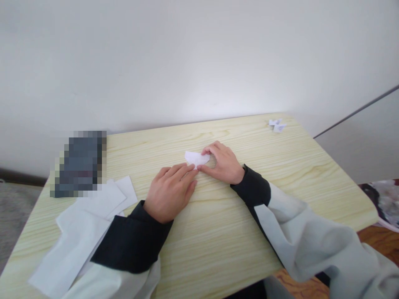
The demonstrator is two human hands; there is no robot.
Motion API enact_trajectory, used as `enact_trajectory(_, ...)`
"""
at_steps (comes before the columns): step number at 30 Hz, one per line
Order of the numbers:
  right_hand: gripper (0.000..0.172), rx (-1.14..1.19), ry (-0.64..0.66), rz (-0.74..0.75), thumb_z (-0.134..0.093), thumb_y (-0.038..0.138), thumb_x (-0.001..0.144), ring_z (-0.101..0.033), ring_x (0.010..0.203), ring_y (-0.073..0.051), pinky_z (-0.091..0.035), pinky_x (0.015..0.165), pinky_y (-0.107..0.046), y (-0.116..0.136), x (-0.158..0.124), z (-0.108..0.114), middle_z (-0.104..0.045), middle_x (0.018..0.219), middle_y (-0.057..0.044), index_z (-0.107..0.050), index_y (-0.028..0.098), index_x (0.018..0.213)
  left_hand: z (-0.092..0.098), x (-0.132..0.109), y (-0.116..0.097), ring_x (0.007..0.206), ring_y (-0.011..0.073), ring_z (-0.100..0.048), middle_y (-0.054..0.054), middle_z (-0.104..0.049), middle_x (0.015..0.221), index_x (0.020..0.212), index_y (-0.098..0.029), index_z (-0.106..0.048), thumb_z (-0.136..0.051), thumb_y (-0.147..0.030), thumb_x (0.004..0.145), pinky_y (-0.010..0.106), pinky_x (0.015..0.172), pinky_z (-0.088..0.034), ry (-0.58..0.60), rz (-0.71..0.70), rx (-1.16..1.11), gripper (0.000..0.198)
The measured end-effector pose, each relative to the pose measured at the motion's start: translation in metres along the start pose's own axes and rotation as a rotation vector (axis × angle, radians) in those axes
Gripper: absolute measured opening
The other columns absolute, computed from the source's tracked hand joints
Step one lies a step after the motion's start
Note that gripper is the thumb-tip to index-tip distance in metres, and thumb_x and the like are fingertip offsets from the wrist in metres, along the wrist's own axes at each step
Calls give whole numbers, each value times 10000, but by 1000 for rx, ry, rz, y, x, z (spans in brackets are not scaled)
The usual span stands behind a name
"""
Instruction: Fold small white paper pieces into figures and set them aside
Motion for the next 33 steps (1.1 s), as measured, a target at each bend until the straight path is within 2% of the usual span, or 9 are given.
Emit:
enact_trajectory(6, 264, 69, 35, 4, -620, 285, 727, -529, 947, -202, -400, 860, -345, -3, 3, 0, -569, 992, -58, -559, 189, 965, -1, -2, 2, 1044, 224, -595, 33, -656, 1134, 1065, -202, -633, -456, -256, 881, 388, 813, -483, 4, 6, 14, 260)
enact_trajectory(11, 308, 216, 52, 25, -550, 146, 724, -504, 782, -150, -433, 747, -297, -7, 5, 3, -520, 971, -58, -546, 162, 1031, -2, -4, 4, 1047, 219, -592, 36, -655, 1135, 1049, -204, -638, -452, -249, 883, 377, 815, -476, 8, 11, 5, 253)
enact_trajectory(16, 318, 252, 72, 27, -514, 124, 730, -461, 676, -119, -437, 719, -288, -10, 5, 3, -503, 967, -51, -540, 162, 1044, -3, -4, 5, 1055, 221, -588, 32, -651, 1145, 1065, -206, -635, -444, -253, 888, 378, 830, -471, 23, 11, 0, 265)
enact_trajectory(19, 289, 185, 37, -2, -568, 227, 744, -503, 748, -146, -439, 758, -315, -10, 3, 2, -520, 991, -60, -544, 168, 1026, -2, -2, 2, 1048, 222, -590, 39, -653, 1140, 1062, -202, -637, -448, -253, 886, 376, 821, -471, 16, -4, 2, 264)
enact_trajectory(21, 345, 107, 11, -9, -624, 359, 727, -526, 870, -191, -428, 819, -350, -6, 1, 2, -533, 1010, -71, -550, 177, 1012, -1, -1, 1, 1040, 222, -593, 39, -656, 1134, 1067, -201, -635, -452, -250, 883, 375, 811, -473, 4, -11, 7, 264)
enact_trajectory(23, 389, 31, 3, -8, -645, 410, 705, -523, 956, -224, -409, 866, -381, -2, 0, 2, -533, 1032, -77, -555, 182, 1007, 0, 0, -1, 1040, 223, -593, 33, -656, 1133, 1079, -199, -630, -456, -248, 881, 379, 809, -476, -3, -13, 11, 268)
enact_trajectory(28, 341, 45, 28, -7, -612, 310, 727, -522, 981, -223, -406, 888, -382, -3, 0, 1, -526, 1050, -76, -543, 186, 1037, 0, 0, -1, 1036, 223, -597, 22, -661, 1126, 1058, -200, -640, -461, -253, 880, 380, 799, -483, -8, -14, 11, 258)
enact_trajectory(33, 341, 184, 46, 21, -530, 147, 729, -508, 906, -184, -440, 790, -329, -9, 3, 2, -494, 1017, -70, -526, 185, 1068, -2, -2, 2, 1033, 224, -599, 26, -659, 1129, 1045, -205, -647, -456, -259, 883, 385, 807, -481, -2, -6, 7, 256)
Point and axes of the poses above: each hand's wrist, its own x-axis towards the middle knuckle, its own z-axis out of the back of the hand, y = z × x, the point moved 8 cm from there along x, towards the middle knuckle
